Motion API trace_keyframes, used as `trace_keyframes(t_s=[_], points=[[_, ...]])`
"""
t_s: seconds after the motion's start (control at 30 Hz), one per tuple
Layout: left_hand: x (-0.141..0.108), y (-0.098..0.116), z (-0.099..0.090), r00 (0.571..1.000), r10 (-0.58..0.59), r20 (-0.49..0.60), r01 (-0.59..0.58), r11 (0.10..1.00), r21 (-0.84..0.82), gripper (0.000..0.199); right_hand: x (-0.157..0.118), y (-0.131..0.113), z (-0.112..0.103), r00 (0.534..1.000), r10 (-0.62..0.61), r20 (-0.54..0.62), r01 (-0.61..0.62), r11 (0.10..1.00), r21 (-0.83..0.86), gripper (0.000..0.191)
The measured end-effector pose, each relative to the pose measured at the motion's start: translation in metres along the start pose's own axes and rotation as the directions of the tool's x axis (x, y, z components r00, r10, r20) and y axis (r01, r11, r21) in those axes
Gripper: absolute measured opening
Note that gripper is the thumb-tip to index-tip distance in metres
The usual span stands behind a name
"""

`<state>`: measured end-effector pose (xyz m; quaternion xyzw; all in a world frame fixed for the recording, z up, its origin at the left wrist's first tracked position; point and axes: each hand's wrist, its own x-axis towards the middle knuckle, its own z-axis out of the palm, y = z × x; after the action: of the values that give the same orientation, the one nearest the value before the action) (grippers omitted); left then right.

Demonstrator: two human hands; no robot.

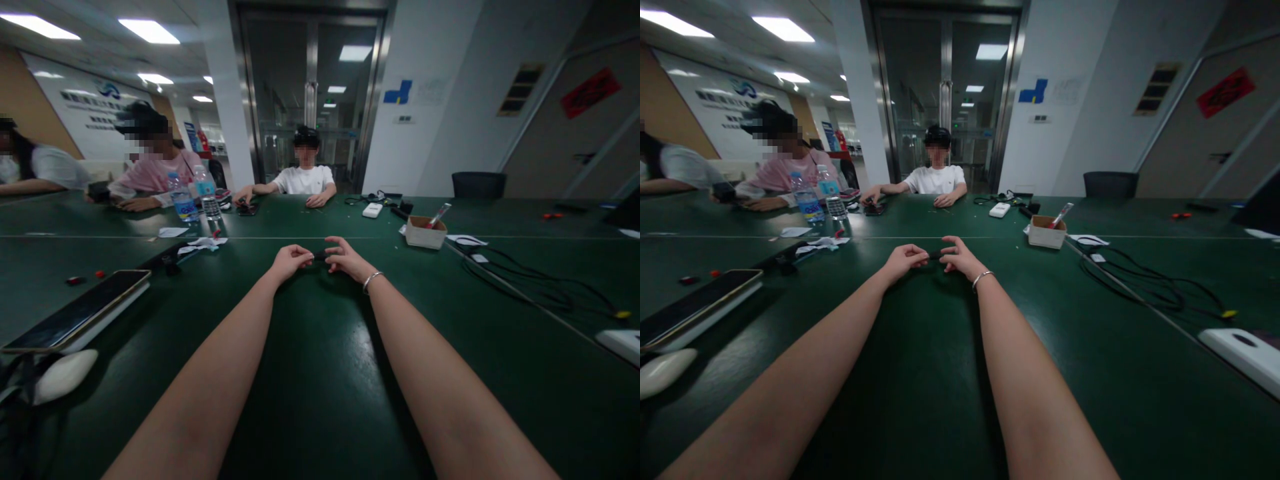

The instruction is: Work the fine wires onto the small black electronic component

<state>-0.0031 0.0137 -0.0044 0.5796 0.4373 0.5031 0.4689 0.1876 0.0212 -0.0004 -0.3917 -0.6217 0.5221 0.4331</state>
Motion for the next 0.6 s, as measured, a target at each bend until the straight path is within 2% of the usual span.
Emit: trace_keyframes(t_s=[0.1,0.13,0.23,0.33,0.43,0.47,0.6], points=[[0.0001,0.0002,0.0006,1.0,-0.001,0.004,0.001,1.0,-0.002,0.026,0.0022,-0.0016,0.004,0.997,0.05,-0.051,-0.054,0.994,-0.091,0.024],[0.0,0.0001,0.0007,1.0,-0.002,0.001,0.002,1.0,-0.002,0.026,0.0033,-0.0024,0.0058,0.997,0.052,-0.056,-0.058,0.991,-0.12,0.02],[-0.0002,-0.0002,0.0007,1.0,-0.002,0.0,0.002,1.0,0.002,0.025,0.0042,-0.0052,0.0091,0.998,0.052,-0.023,-0.055,0.983,-0.176,0.024],[-0.0002,-0.0005,0.0001,1.0,0.004,0.008,-0.004,1.0,0.004,0.026,0.001,-0.0069,0.0077,0.999,0.043,0.013,-0.04,0.987,-0.157,0.008],[-0.0003,0.0003,-0.0001,1.0,-0.002,0.0,0.002,1.0,0.012,0.027,-0.0017,-0.0054,0.0042,1.0,0.006,0.01,-0.005,0.998,-0.064,0.036],[-0.0005,0.0008,0.0,1.0,-0.004,-0.002,0.004,1.0,0.014,0.027,-0.0016,-0.0043,0.0035,1.0,0.008,0.0,-0.008,0.999,-0.047,0.04],[-0.0018,0.0025,0.0009,1.0,-0.008,-0.003,0.008,1.0,0.018,0.027,0.003,-0.0001,0.0042,0.998,0.047,-0.042,-0.05,0.996,-0.069,0.018]])
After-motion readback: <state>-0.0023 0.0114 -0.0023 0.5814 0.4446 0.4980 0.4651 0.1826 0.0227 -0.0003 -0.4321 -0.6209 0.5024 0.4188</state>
